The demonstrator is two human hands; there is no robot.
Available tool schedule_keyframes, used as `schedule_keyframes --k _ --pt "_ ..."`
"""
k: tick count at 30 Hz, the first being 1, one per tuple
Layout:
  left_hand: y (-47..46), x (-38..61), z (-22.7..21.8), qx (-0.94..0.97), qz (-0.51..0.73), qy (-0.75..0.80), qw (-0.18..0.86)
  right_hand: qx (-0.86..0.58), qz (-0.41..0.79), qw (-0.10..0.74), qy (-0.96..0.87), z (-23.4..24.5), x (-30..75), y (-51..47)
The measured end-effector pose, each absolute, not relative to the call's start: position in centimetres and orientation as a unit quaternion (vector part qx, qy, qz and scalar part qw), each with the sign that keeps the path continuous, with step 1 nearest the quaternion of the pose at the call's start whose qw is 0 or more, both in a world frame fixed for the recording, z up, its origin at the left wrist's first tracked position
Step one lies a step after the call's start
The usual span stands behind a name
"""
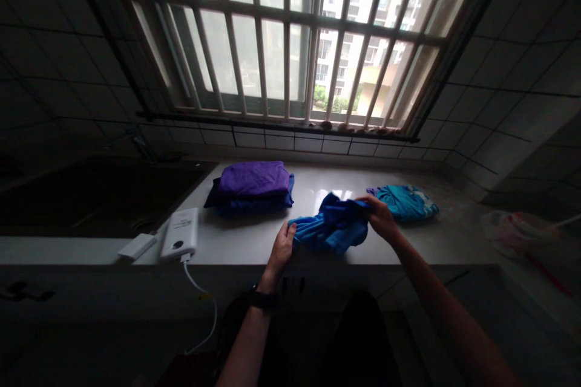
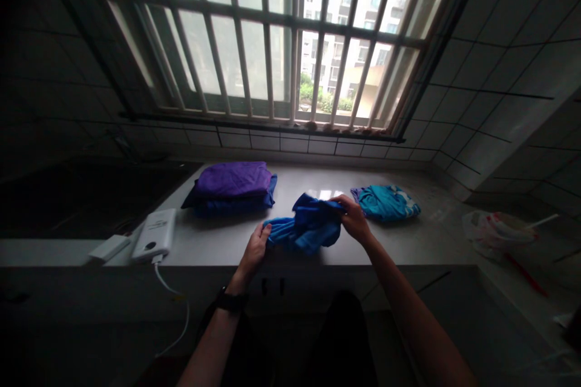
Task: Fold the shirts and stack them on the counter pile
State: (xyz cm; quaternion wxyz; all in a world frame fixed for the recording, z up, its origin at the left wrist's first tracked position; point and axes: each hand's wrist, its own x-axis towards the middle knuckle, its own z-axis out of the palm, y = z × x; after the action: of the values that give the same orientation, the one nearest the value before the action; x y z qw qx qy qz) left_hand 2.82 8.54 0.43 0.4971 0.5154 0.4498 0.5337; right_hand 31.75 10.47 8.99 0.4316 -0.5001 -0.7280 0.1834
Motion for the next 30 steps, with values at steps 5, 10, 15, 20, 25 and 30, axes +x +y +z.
schedule_keyframes --k 5,10,15,20,25,30 --pt "8.8 2.8 -0.1 0.533 0.519 0.467 0.479 -0.607 0.062 0.401 -0.683 8.1 35.7 10.3" --pt "8.8 3.1 -0.2 0.519 0.522 0.450 0.506 -0.534 0.111 0.320 -0.774 5.7 33.4 8.4" --pt "8.8 3.1 -0.3 0.512 0.540 0.437 0.505 -0.593 0.118 0.174 -0.777 3.7 30.9 7.4" --pt "9.0 2.8 -0.3 0.519 0.564 0.455 0.454 -0.523 0.102 0.165 -0.830 5.8 30.8 5.8" --pt "9.0 2.7 -0.3 0.463 0.592 0.520 0.407 -0.462 0.087 0.224 -0.854 8.9 32.7 3.8" --pt "9.5 3.3 -0.8 0.444 0.610 0.485 0.441 -0.592 -0.045 0.363 -0.718 9.1 34.1 3.1"
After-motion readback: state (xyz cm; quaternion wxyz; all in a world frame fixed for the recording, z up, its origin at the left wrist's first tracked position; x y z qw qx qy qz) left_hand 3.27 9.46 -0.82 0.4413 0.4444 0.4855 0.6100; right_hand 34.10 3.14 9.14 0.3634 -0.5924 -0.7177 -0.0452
